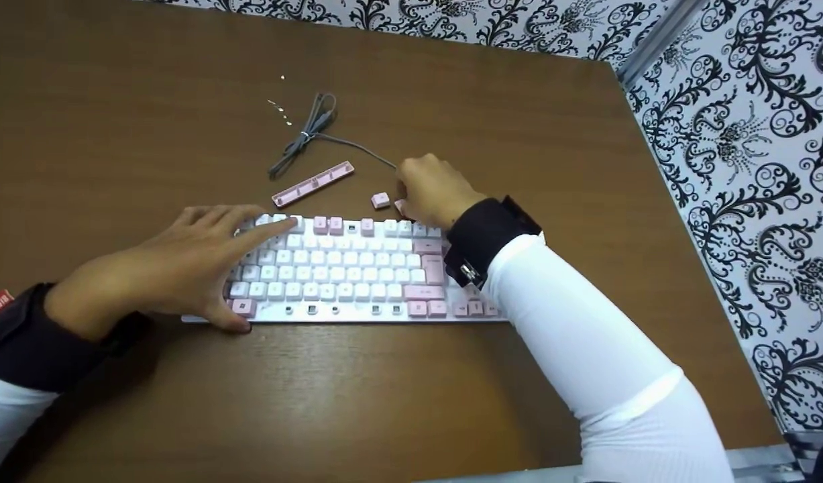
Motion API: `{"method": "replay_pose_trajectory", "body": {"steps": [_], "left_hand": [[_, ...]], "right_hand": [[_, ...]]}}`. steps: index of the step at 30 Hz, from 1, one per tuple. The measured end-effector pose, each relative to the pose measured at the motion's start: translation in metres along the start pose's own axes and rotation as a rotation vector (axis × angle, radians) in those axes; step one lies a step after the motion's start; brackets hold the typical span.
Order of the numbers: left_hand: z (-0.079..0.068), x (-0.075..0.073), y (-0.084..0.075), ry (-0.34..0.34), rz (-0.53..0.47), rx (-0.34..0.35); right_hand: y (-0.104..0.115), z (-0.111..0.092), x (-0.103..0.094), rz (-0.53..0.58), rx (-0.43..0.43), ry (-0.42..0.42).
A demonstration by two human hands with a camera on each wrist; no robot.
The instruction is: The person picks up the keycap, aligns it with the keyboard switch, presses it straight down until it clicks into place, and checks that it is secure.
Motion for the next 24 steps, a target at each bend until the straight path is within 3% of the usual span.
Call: {"method": "replay_pose_trajectory", "body": {"steps": [14,24], "left_hand": [[-0.0009,0.0021,0.0007,-0.022,0.004,0.014],[0.0008,-0.0003,0.0004,-0.001,0.009,0.004]], "right_hand": [[0.0036,0.0039,0.0065,0.013,-0.059,-0.027],[0.0017,-0.0022,0.0082,0.039,-0.062,-0.090]]}}
Point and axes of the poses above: each hand's wrist, its own z-axis towards the middle knuckle, its own x-axis out of the palm, y = z × x, the point moved 3 cm from there along z, towards the middle knuckle, and after that the axes turned 1 degree about x, right-handed, at the moved point
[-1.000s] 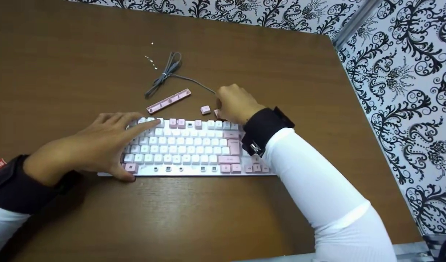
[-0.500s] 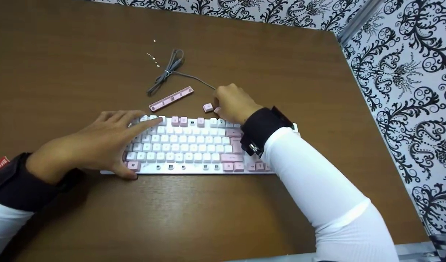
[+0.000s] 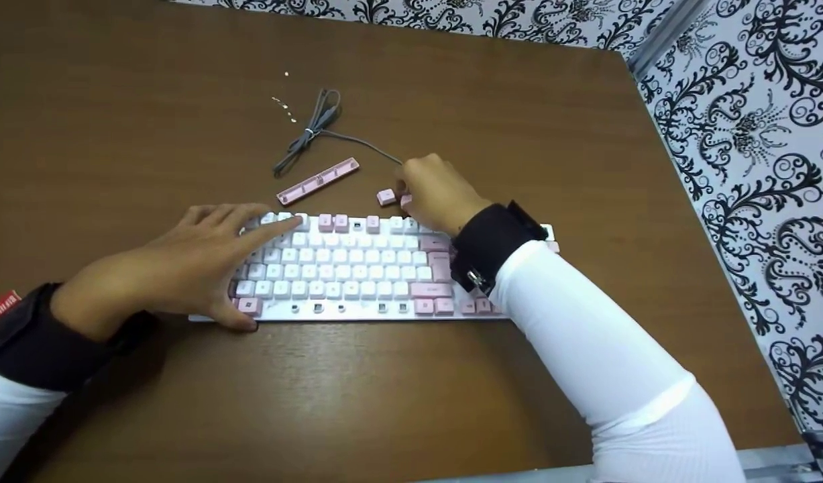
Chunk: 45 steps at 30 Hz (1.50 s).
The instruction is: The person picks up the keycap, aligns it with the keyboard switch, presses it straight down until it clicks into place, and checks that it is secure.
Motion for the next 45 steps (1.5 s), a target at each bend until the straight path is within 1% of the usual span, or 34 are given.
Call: {"method": "replay_pose_trajectory", "body": {"steps": [7,11,16,18,22,25,29,32,35,37,41,45], "left_hand": [[0.002,0.000,0.001,0.010,-0.004,0.002],[0.002,0.001,0.001,0.015,-0.010,0.001],[0.002,-0.002,0.000,0.003,-0.012,0.008],[0.002,-0.002,-0.001,0.000,-0.014,0.010],[0.000,-0.001,0.001,0.021,-0.026,-0.004],[-0.001,-0.001,0.003,0.022,-0.031,-0.011],[-0.001,-0.002,0.002,0.006,-0.032,-0.009],[-0.002,-0.001,0.001,0.014,-0.040,-0.013],[-0.002,0.000,0.000,0.018,-0.043,-0.011],[-0.001,-0.001,0.000,0.011,-0.041,-0.005],[0.000,-0.001,-0.001,0.004,-0.037,0.001],[-0.001,-0.001,0.000,0.006,-0.043,0.000]], "right_hand": [[0.008,-0.014,-0.007,0.016,-0.071,-0.121],[0.015,-0.026,-0.010,0.042,-0.105,-0.149],[0.023,-0.045,-0.013,0.051,-0.127,-0.179],[0.025,-0.053,-0.012,0.054,-0.129,-0.181],[0.031,-0.066,-0.007,0.080,-0.142,-0.169],[0.035,-0.074,-0.002,0.098,-0.164,-0.171],[0.037,-0.086,0.004,0.095,-0.209,-0.181],[0.039,-0.095,0.010,0.093,-0.244,-0.165],[0.040,-0.104,0.016,0.095,-0.260,-0.144],[0.040,-0.109,0.017,0.093,-0.268,-0.146],[0.042,-0.116,0.019,0.081,-0.286,-0.160],[0.044,-0.119,0.019,0.056,-0.293,-0.152]]}}
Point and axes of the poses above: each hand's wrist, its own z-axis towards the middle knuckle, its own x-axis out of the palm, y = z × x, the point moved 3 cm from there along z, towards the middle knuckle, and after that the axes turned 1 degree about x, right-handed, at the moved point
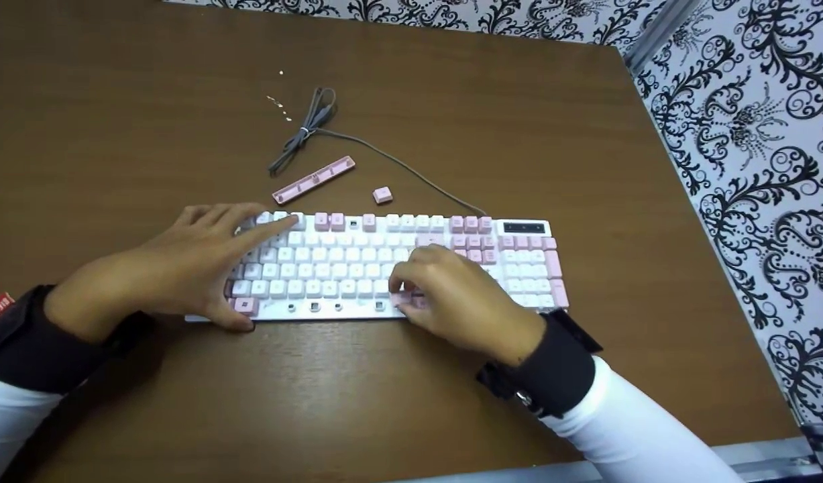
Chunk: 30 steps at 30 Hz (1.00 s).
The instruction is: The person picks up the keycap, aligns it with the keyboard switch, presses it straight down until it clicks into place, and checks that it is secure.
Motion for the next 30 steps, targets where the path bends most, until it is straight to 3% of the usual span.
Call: {"method": "replay_pose_trajectory", "body": {"steps": [19,30], "left_hand": [[-0.002,0.003,0.001,-0.010,-0.001,0.006],[-0.001,0.002,0.001,-0.017,-0.002,0.012]], "right_hand": [[0.008,0.000,0.006,-0.116,-0.019,0.037],[0.015,0.001,0.011,-0.156,-0.062,0.008]]}}
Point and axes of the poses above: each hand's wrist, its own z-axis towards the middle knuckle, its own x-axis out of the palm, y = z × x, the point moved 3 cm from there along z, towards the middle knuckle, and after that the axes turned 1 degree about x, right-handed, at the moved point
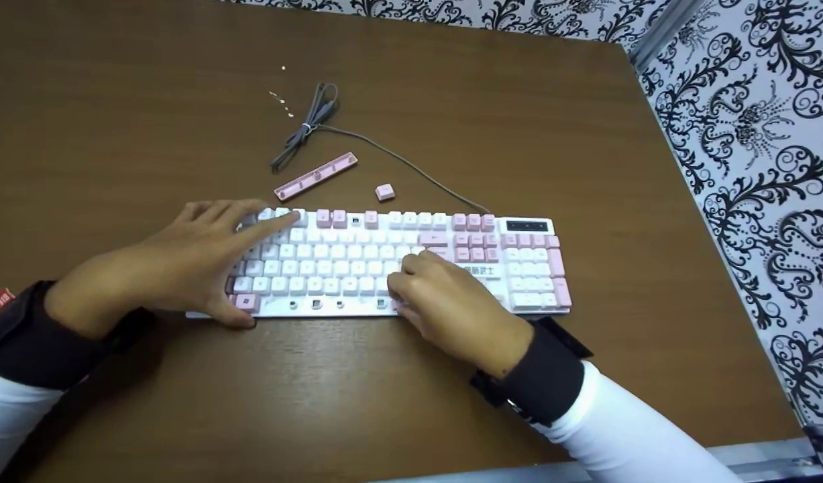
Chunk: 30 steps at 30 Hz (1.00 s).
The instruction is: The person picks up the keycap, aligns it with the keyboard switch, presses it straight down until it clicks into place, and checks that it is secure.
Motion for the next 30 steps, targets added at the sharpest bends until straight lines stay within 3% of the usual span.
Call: {"method": "replay_pose_trajectory", "body": {"steps": [6,13,25,30], "left_hand": [[-0.001,0.003,0.001,0.009,-0.010,-0.009],[0.000,0.004,0.000,0.010,-0.009,-0.003],[0.001,0.000,0.001,0.001,0.007,0.007],[0.002,0.000,0.000,-0.004,0.015,0.009]], "right_hand": [[0.003,0.000,0.000,-0.010,-0.005,0.014],[0.000,0.001,-0.001,0.043,0.073,0.048],[-0.002,0.010,-0.003,0.066,0.080,0.113],[0.000,0.012,-0.004,0.027,0.051,0.124]]}}
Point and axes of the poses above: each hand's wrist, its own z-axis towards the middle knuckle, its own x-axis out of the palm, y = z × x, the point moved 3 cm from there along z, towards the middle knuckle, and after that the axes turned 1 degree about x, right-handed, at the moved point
